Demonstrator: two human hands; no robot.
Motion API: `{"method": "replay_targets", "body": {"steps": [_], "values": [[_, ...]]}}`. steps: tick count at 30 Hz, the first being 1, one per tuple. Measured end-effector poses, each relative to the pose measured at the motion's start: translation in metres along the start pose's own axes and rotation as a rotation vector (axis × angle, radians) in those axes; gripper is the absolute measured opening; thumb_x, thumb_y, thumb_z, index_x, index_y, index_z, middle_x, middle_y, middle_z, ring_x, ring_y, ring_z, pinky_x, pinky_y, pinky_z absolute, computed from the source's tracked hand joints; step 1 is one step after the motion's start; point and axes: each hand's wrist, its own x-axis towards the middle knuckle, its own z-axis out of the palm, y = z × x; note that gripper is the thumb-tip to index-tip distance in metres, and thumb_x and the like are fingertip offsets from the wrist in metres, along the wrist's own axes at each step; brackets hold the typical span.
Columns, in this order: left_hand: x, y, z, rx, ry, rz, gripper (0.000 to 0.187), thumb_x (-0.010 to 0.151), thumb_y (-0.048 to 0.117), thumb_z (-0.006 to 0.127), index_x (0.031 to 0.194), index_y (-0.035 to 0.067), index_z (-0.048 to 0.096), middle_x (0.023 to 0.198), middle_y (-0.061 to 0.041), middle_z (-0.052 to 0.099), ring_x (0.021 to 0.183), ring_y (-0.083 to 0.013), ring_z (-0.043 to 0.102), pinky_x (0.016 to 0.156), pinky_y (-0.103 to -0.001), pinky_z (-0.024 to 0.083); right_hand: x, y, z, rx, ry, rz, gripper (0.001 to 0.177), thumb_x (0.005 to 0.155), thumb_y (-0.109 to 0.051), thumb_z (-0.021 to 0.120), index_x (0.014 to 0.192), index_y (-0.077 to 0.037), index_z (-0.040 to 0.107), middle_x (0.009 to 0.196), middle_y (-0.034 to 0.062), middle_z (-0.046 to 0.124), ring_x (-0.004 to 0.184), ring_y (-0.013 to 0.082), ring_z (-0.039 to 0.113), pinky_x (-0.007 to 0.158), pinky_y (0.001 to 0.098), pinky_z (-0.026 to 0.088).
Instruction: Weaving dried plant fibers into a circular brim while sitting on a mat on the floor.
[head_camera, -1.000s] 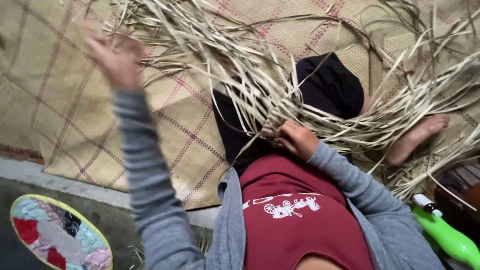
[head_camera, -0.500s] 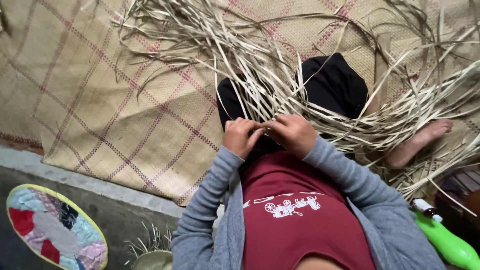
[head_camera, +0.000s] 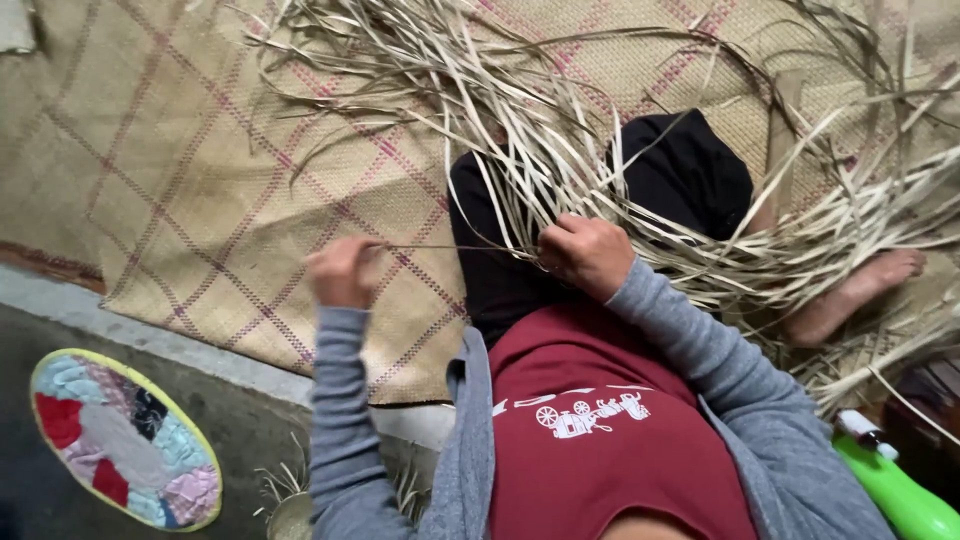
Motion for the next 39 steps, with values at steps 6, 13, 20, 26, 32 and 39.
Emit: {"method": "replay_targets", "body": {"steps": [6, 13, 20, 26, 32, 39], "values": [[-0.062, -0.084, -0.050, 0.444, 0.072, -0.315, 0.011, 0.105, 0.045, 0.074, 0.103, 0.034, 0.073, 0.096, 0.012, 0.072, 0.088, -0.0182, 0.069, 0.095, -0.039, 0.042, -0.004, 0.005, 0.008, 0.024, -0.071, 0.037, 0.024, 0.100, -0.048, 0.062, 0.094, -0.025, 0.058, 0.081, -0.0032, 0.054, 0.073, 0.0229, 0.066, 0.065, 0.0354, 0.054], [-0.074, -0.101, -0.048, 0.261, 0.236, -0.545, 0.005, 0.106, 0.035, 0.077, 0.103, 0.033, 0.074, 0.091, 0.012, 0.067, 0.088, -0.0191, 0.068, 0.089, -0.037, 0.046, 0.003, 0.002, -0.004, 0.118, -0.063, 0.163, 0.010, 0.097, -0.034, 0.069, 0.100, -0.025, 0.066, 0.081, 0.0006, 0.062, 0.073, 0.0279, 0.070, 0.066, 0.0391, 0.057], [0.030, 0.102, -0.022, -0.860, 0.302, -0.647, 0.023, 0.108, 0.035, 0.061, 0.117, 0.016, 0.069, 0.110, -0.003, 0.068, 0.099, -0.0151, 0.062, 0.099, -0.027, 0.046, 0.000, 0.016, -0.041, 0.471, 0.272, 0.311, 0.014, 0.096, -0.012, 0.080, 0.109, -0.017, 0.078, 0.082, 0.0036, 0.071, 0.077, 0.0263, 0.072, 0.074, 0.0332, 0.058], [0.076, 0.198, 0.060, -0.109, 0.234, -0.055, 0.011, 0.098, 0.036, 0.074, 0.092, 0.026, 0.073, 0.085, 0.011, 0.067, 0.081, -0.0154, 0.065, 0.085, -0.032, 0.041, -0.023, 0.069, -0.043, 0.288, 0.352, 0.328, 0.002, 0.101, -0.013, 0.077, 0.102, -0.013, 0.079, 0.082, 0.0060, 0.065, 0.076, 0.0294, 0.066, 0.075, 0.0375, 0.056], [0.130, 0.230, 0.079, -0.086, 0.217, 0.144, 0.015, 0.096, 0.039, 0.075, 0.095, 0.025, 0.073, 0.085, 0.007, 0.061, 0.086, -0.0164, 0.062, 0.087, -0.034, 0.040, -0.027, 0.073, -0.024, 0.331, 0.336, 0.384, 0.002, 0.099, -0.015, 0.078, 0.100, -0.014, 0.078, 0.083, 0.0074, 0.066, 0.080, 0.0300, 0.069, 0.076, 0.0378, 0.056], [0.120, 0.240, 0.063, 0.103, -0.238, -0.199, 0.069, 0.093, 0.076, 0.057, 0.070, 0.012, 0.066, 0.077, -0.012, 0.070, 0.085, -0.0359, 0.068, 0.086, -0.052, 0.046, -0.020, 0.075, -0.017, 0.397, 0.056, 0.617, 0.022, 0.103, -0.030, 0.070, 0.099, -0.009, 0.076, 0.084, 0.0160, 0.072, 0.084, 0.0402, 0.071, 0.075, 0.0483, 0.055]]}}
